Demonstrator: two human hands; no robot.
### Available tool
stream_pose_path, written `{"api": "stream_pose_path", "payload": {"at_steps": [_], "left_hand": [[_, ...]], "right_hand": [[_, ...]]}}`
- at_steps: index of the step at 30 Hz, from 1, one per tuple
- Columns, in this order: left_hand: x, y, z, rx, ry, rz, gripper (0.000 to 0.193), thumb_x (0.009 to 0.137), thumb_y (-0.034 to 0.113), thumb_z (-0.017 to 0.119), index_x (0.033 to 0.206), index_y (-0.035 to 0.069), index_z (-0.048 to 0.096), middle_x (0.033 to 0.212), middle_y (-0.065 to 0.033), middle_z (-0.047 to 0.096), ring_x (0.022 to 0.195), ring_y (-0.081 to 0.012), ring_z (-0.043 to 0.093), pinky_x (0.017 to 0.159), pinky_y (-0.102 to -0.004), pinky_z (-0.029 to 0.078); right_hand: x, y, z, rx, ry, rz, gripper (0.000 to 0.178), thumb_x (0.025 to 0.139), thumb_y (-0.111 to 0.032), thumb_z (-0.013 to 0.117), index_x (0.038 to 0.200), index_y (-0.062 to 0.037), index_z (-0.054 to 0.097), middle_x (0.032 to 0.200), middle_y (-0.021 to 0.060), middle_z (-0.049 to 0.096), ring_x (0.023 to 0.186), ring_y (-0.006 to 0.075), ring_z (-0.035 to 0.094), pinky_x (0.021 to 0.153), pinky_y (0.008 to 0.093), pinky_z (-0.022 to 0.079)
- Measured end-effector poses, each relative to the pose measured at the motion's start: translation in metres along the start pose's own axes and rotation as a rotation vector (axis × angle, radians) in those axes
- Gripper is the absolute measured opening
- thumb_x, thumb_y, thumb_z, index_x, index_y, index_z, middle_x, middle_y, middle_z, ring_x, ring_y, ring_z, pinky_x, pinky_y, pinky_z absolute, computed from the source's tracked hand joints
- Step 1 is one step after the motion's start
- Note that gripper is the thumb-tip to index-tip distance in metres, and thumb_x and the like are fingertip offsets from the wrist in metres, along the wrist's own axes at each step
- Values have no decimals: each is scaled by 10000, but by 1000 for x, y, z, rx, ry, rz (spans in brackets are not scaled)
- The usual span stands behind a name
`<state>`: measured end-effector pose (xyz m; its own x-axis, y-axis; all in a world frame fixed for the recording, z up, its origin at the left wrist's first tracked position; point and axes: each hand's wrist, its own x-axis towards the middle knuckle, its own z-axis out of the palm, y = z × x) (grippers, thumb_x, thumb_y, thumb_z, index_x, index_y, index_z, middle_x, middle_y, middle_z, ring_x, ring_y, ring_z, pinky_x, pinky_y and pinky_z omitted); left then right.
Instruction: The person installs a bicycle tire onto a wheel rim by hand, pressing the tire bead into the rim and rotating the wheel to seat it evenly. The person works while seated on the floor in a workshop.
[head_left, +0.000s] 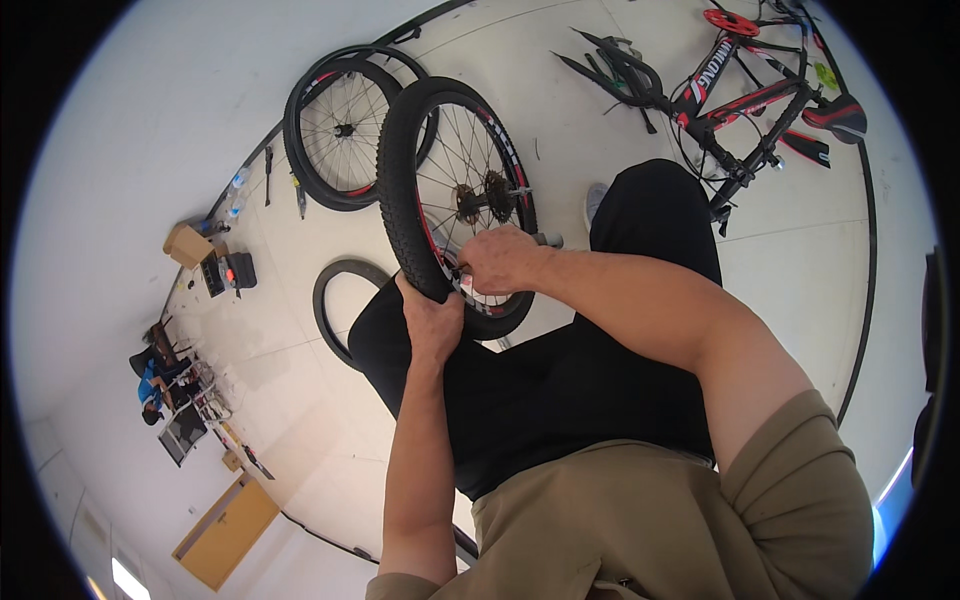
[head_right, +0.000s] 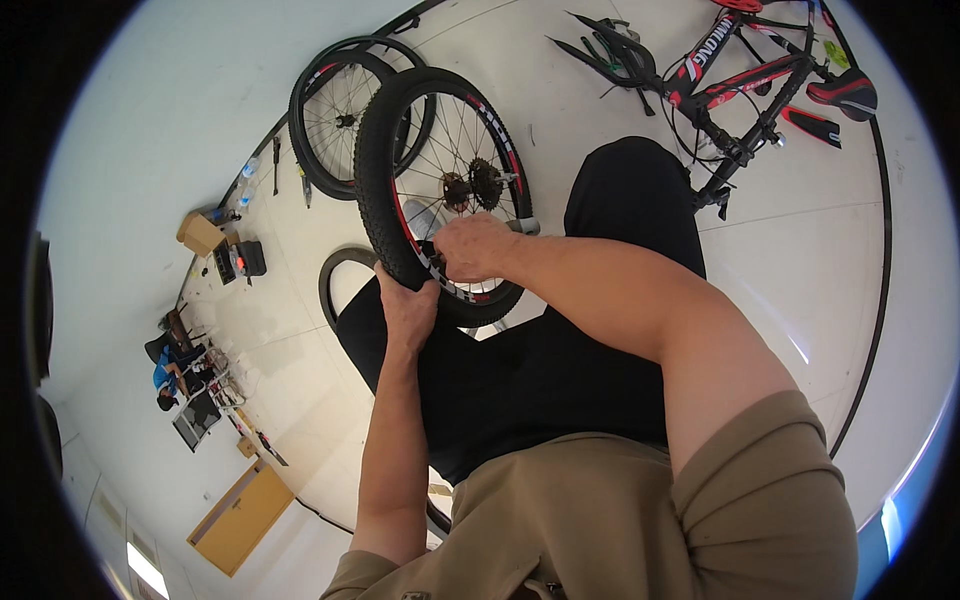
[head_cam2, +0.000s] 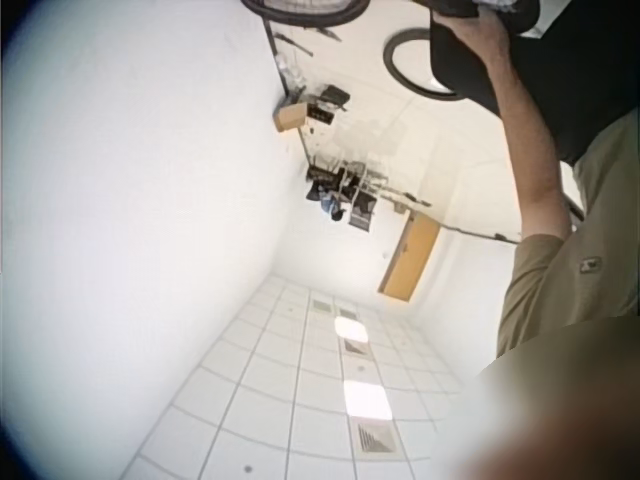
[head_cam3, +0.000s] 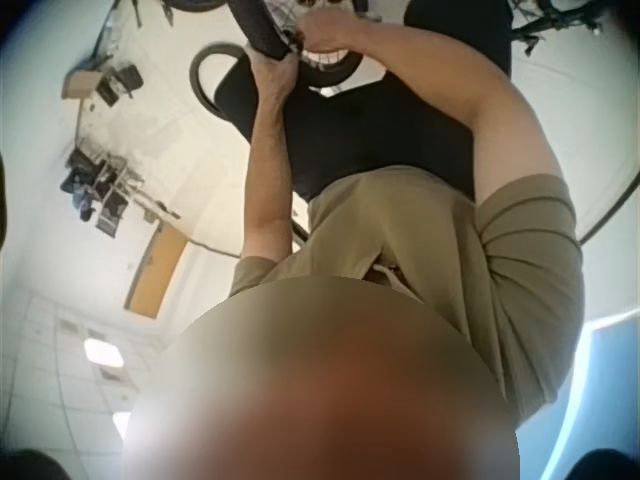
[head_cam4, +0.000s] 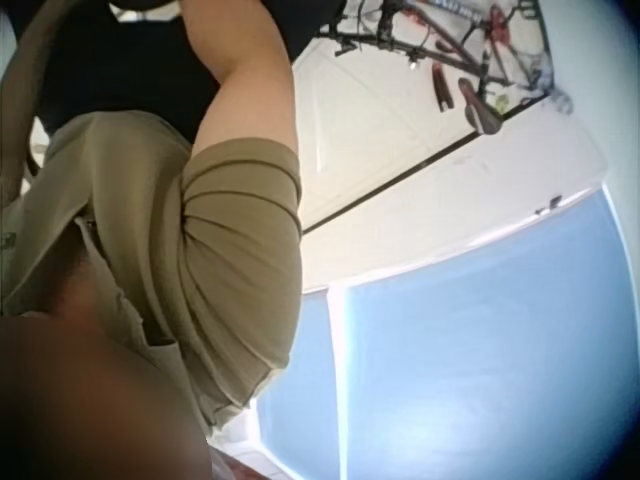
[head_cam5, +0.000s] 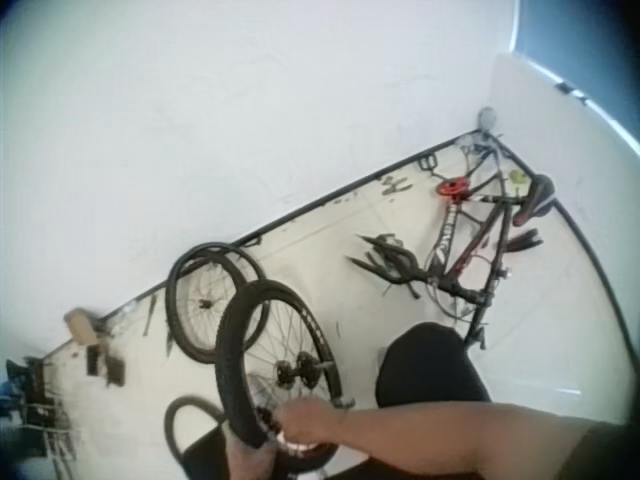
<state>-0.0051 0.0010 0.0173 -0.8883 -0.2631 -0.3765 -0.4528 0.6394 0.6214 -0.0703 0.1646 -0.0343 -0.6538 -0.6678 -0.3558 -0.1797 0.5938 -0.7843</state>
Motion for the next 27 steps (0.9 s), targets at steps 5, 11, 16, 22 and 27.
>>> {"api": "stream_pose_path", "payload": {"at_steps": [5, 11, 16, 22, 27], "left_hand": [[-4, -9, -2, 15, 9, 38, 624, 799, 47, 710, 1352, -19, 428, 1128, -199, 660, 1040, -308, 675, 939, -397, 527], [-6, -6, -1, -18, -11, 29, 641, 804, 52, 698, 1375, -18, 414, 1126, -237, 667, 1054, -364, 687, 944, -428, 524], [0, -11, -3, -16, -8, 31, 549, 795, 33, 709, 1281, -21, 461, 1109, -166, 651, 997, -252, 665, 887, -372, 539], [-2, -18, 2, -61, 15, 43, 548, 791, 32, 708, 1273, -17, 451, 1068, -159, 650, 946, -255, 667, 846, -380, 546], [-4, -8, 0, -69, -13, 13, 563, 796, 37, 716, 1288, -16, 448, 1078, -171, 658, 973, -281, 676, 875, -383, 543]], "right_hand": [[-1, -6, -4, -39, -73, 18, 284, 891, -236, 645, 1078, -68, 777, 1037, 200, 748, 1041, 375, 714, 920, 486, 544], [-2, -3, 1, -47, -44, -11, 273, 893, -263, 648, 1003, -45, 770, 974, 216, 746, 985, 394, 723, 898, 502, 550], [-3, -8, -3, -46, -13, -24, 245, 823, -139, 622, 969, 1, 760, 984, 208, 751, 988, 365, 734, 848, 468, 573], [-5, -10, 4, -140, 29, -79, 201, 821, -128, 618, 890, -2, 758, 888, 206, 748, 883, 378, 744, 781, 493, 577], [-3, -3, 10, -133, 50, -100, 202, 824, -140, 620, 860, 4, 757, 883, 221, 746, 872, 384, 744, 773, 496, 576]]}}
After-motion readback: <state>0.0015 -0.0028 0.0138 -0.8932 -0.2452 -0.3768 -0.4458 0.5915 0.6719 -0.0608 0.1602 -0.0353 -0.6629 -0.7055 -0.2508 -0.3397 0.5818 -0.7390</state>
